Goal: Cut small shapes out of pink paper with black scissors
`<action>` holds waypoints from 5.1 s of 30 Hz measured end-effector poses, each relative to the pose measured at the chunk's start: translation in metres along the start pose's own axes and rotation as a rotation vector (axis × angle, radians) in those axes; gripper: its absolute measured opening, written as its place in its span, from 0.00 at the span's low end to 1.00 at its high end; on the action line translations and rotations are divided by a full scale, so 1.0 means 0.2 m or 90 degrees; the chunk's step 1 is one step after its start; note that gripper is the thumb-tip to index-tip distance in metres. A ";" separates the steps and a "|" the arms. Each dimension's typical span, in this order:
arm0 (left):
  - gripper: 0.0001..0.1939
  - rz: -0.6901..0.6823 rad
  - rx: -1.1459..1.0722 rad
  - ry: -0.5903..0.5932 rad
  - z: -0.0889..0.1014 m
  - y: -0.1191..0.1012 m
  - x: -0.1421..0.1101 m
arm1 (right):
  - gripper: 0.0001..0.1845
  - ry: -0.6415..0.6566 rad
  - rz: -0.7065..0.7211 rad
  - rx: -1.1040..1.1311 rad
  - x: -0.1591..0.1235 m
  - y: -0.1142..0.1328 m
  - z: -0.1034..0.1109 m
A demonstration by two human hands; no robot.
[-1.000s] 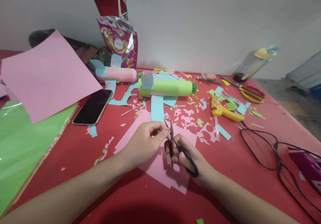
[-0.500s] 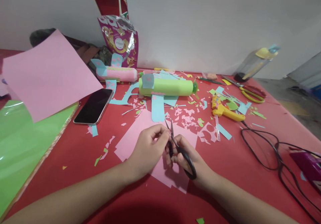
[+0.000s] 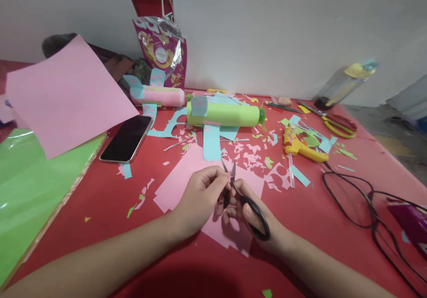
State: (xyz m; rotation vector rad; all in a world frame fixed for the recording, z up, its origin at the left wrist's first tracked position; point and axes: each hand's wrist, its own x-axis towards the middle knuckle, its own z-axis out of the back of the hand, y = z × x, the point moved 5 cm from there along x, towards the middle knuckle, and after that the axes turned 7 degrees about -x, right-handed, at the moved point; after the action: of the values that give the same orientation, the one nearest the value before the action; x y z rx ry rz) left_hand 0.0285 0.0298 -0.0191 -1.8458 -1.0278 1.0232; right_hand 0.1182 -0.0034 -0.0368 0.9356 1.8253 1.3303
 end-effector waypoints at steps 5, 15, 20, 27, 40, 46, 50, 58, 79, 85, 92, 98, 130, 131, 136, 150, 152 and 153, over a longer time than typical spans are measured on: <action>0.12 0.009 -0.030 -0.002 0.00 0.02 0.01 | 0.19 -0.002 -0.002 0.008 0.00 0.01 0.00; 0.12 -0.014 0.095 -0.035 0.01 -0.04 -0.02 | 0.19 0.015 -0.010 0.049 0.01 0.00 0.00; 0.12 -0.027 0.149 -0.041 0.01 -0.05 -0.02 | 0.19 0.014 -0.011 0.044 0.01 0.01 0.00; 0.13 -0.037 0.148 -0.037 0.00 -0.03 -0.03 | 0.19 -0.017 -0.018 0.001 0.00 0.02 -0.02; 0.13 -0.110 0.234 -0.076 0.00 -0.05 -0.04 | 0.21 -0.044 -0.076 -0.059 -0.02 0.00 -0.02; 0.14 -0.155 0.278 -0.075 0.00 -0.07 -0.04 | 0.20 -0.079 -0.035 -0.157 -0.02 0.03 -0.02; 0.15 -0.172 0.307 -0.077 -0.01 -0.07 -0.05 | 0.20 -0.099 -0.022 -0.216 -0.02 0.06 -0.03; 0.15 -0.189 0.346 -0.073 -0.01 -0.07 -0.05 | 0.20 -0.112 -0.017 -0.285 -0.03 0.04 -0.02; 0.15 -0.168 0.385 -0.065 -0.01 -0.05 -0.05 | 0.21 -0.114 -0.016 -0.301 -0.04 0.04 -0.03; 0.15 -0.169 0.360 -0.060 -0.01 -0.05 -0.05 | 0.22 -0.107 -0.022 -0.315 -0.04 0.03 -0.02; 0.15 -0.190 0.372 -0.069 -0.01 -0.05 -0.05 | 0.21 -0.120 -0.025 -0.322 -0.04 0.03 -0.03; 0.16 -0.187 0.369 -0.066 -0.01 -0.05 -0.05 | 0.18 -0.116 -0.017 -0.353 -0.03 0.03 -0.03; 0.14 -0.203 0.371 -0.072 0.00 -0.05 -0.04 | 0.06 -0.189 -0.045 -0.298 -0.03 0.01 0.01; 0.14 -0.199 0.364 -0.068 0.00 -0.05 -0.04 | 0.07 -0.202 -0.047 -0.284 -0.03 0.00 0.03; 0.13 -0.198 0.353 -0.072 0.01 -0.04 -0.03 | 0.08 -0.289 -0.031 -0.269 -0.01 0.01 0.10; 0.12 -0.173 0.382 -0.084 0.03 -0.01 0.00 | 0.11 -0.338 0.143 -0.796 0.00 0.11 0.14; 0.12 -0.174 0.401 -0.085 0.03 -0.01 0.00 | 0.09 -0.354 0.155 -0.797 -0.01 0.12 0.14; 0.12 -0.177 0.409 -0.084 0.03 -0.01 0.01 | 0.08 -0.360 0.157 -0.787 -0.01 0.13 0.14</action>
State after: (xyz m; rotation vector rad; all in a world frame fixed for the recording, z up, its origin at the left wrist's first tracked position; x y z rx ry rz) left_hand 0.0227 0.0330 -0.0201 -1.0976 -0.8645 1.1447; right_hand 0.1470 0.0143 -0.0189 0.6880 0.2781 1.7181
